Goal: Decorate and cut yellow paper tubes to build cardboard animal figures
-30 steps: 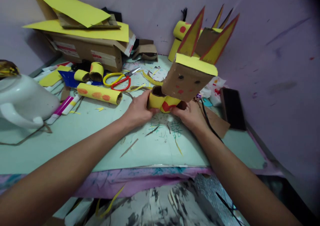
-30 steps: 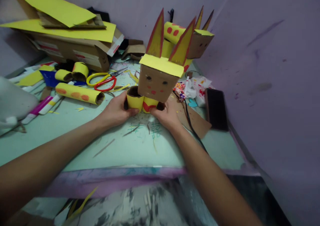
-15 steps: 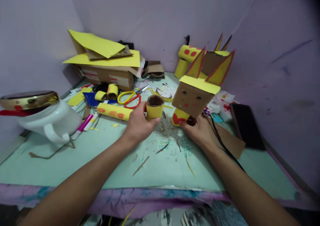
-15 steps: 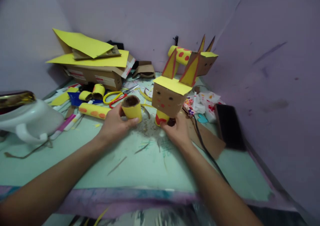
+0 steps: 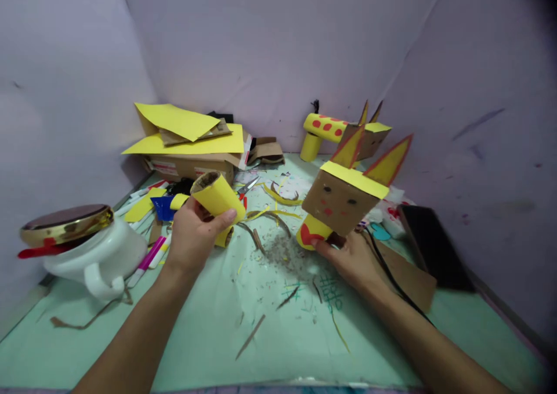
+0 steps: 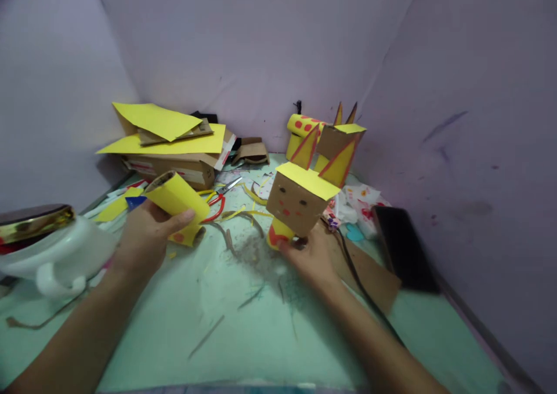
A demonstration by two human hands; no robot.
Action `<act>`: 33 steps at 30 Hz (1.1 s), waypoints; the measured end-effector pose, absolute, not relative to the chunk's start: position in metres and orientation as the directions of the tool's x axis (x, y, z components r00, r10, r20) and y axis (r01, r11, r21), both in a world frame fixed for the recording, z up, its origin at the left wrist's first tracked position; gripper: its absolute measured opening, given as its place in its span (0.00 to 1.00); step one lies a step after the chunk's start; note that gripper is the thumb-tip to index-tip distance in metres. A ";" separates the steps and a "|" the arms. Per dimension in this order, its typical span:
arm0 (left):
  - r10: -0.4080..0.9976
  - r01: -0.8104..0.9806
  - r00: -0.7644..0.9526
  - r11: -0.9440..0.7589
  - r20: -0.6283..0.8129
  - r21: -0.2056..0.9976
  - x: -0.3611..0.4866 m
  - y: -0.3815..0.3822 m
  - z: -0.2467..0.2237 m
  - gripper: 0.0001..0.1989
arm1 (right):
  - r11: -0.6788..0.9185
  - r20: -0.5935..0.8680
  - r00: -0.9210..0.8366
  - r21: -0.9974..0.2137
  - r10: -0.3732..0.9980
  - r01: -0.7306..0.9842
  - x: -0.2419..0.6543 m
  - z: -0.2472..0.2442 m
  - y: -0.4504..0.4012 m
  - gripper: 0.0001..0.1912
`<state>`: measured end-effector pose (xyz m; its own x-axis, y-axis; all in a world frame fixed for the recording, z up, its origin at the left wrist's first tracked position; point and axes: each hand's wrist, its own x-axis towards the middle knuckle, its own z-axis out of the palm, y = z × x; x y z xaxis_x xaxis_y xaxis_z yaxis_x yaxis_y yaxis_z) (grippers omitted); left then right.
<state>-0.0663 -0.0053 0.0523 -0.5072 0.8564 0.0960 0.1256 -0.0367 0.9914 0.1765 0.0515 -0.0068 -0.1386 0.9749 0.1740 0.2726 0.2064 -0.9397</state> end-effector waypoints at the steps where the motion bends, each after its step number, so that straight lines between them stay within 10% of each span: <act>1: 0.860 0.129 -0.504 -0.012 0.076 0.992 -0.068 -0.004 0.051 0.25 | 0.176 0.143 -0.146 -0.953 0.979 0.247 0.176 -0.004 0.057 0.18; 22: 0.993 -0.144 0.032 0.116 -0.113 0.983 -0.024 0.019 0.028 0.24 | -0.175 -0.051 -0.401 -0.945 0.915 -0.278 0.158 0.017 0.067 0.10; 33: 0.975 -0.354 0.031 0.218 -0.221 0.910 -0.009 0.019 0.017 0.26 | -0.324 -0.090 -0.463 -0.828 0.882 -0.457 0.155 0.006 0.066 0.11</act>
<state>-0.0090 0.0195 0.0169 0.0308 0.9747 -0.2214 -0.3537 0.2178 0.9096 0.1554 0.0656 0.0059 -0.4629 0.8818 -0.0899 -0.4572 -0.3244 -0.8281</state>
